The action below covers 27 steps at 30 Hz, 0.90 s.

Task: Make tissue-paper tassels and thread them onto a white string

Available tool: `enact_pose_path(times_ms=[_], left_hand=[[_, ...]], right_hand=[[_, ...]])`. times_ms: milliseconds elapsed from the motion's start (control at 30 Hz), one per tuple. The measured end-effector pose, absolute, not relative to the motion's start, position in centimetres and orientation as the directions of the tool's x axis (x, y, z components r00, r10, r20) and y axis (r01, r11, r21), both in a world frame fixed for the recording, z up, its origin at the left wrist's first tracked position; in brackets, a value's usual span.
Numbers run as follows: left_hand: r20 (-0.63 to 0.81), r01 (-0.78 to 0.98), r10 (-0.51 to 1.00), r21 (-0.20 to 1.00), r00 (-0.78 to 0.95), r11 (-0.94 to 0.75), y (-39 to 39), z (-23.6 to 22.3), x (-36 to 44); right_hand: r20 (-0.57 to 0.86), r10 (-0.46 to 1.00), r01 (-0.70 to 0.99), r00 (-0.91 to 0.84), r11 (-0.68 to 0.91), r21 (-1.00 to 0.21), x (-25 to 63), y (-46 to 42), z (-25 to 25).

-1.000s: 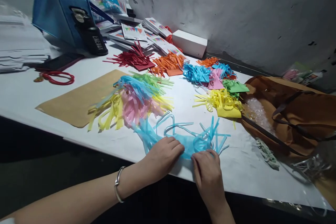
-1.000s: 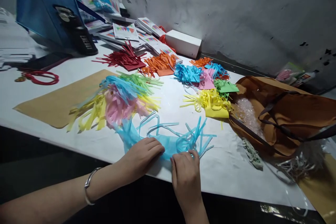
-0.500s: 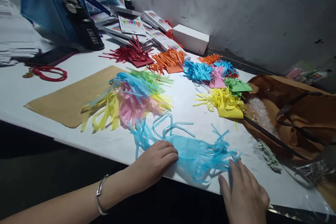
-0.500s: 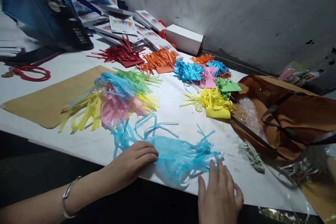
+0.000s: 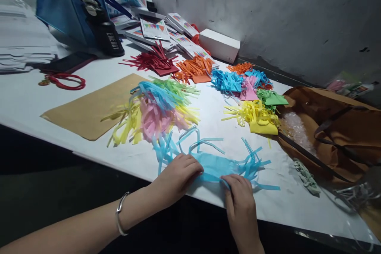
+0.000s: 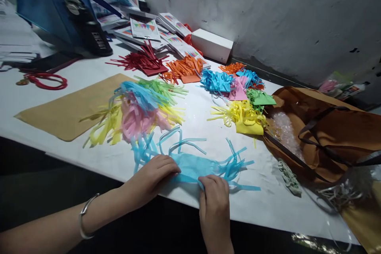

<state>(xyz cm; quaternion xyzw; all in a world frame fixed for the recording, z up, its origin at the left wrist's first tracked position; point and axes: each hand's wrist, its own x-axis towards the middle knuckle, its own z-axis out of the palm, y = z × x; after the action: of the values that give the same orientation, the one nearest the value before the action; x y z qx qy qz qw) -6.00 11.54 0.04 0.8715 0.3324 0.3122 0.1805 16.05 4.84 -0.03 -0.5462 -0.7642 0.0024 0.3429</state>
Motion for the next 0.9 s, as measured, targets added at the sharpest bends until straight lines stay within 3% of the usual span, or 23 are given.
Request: enact_pose_path(times_ms=[100, 267, 367, 433, 533, 633, 767, 833, 900], left_hand=[[0.303, 0.611, 0.77, 0.475, 0.562, -0.633, 12.6, 0.6, -5.0], [0.043, 0.817, 0.859, 0.288, 0.511, -0.5, 14.6, 2.2, -3.1], [-0.056, 0.841, 0.865, 0.275, 0.498, -0.466, 15.3, 3.3, -2.9], [-0.089, 0.841, 0.861, 0.285, 0.502, -0.46, 15.5, 3.7, -3.0], [-0.106, 0.832, 0.851, 0.299, 0.515, -0.467, 15.9, 3.9, -3.2], [-0.122, 0.828, 0.845, 0.314, 0.521, -0.465, 16.5, 3.9, -3.4], [-0.066, 0.863, 0.892, 0.293, 0.448, -0.412, 17.0, 4.1, -4.3], [0.115, 0.848, 0.892, 0.278, 0.438, -0.452, 16.5, 4.3, -4.9], [0.314, 0.748, 0.784, 0.257, 0.535, -0.612, 15.3, 4.1, -5.3]], right_hand=[[0.485, 0.873, 0.877, -0.05, 0.27, -0.397, 15.8, 6.0, 0.2], [0.415, 0.91, 0.972, 0.022, 0.078, -0.223, 15.0, 8.8, -0.1], [0.41, 0.911, 0.982, 0.038, 0.042, -0.184, 15.1, 9.4, -0.2], [0.483, 0.874, 0.993, 0.051, 0.007, -0.119, 15.3, 9.2, 0.1], [0.614, 0.785, 0.987, -0.085, 0.151, -0.056, 15.4, 8.3, 0.8], [0.546, 0.76, 0.868, -0.352, 0.483, -0.113, 15.2, 7.4, 1.1], [0.523, 0.752, 0.822, -0.401, 0.548, -0.158, 15.0, 7.2, 0.5], [0.553, 0.739, 0.82, -0.385, 0.548, -0.162, 15.0, 7.4, 0.2], [0.589, 0.723, 0.811, -0.361, 0.555, -0.184, 15.0, 7.4, 0.2]])
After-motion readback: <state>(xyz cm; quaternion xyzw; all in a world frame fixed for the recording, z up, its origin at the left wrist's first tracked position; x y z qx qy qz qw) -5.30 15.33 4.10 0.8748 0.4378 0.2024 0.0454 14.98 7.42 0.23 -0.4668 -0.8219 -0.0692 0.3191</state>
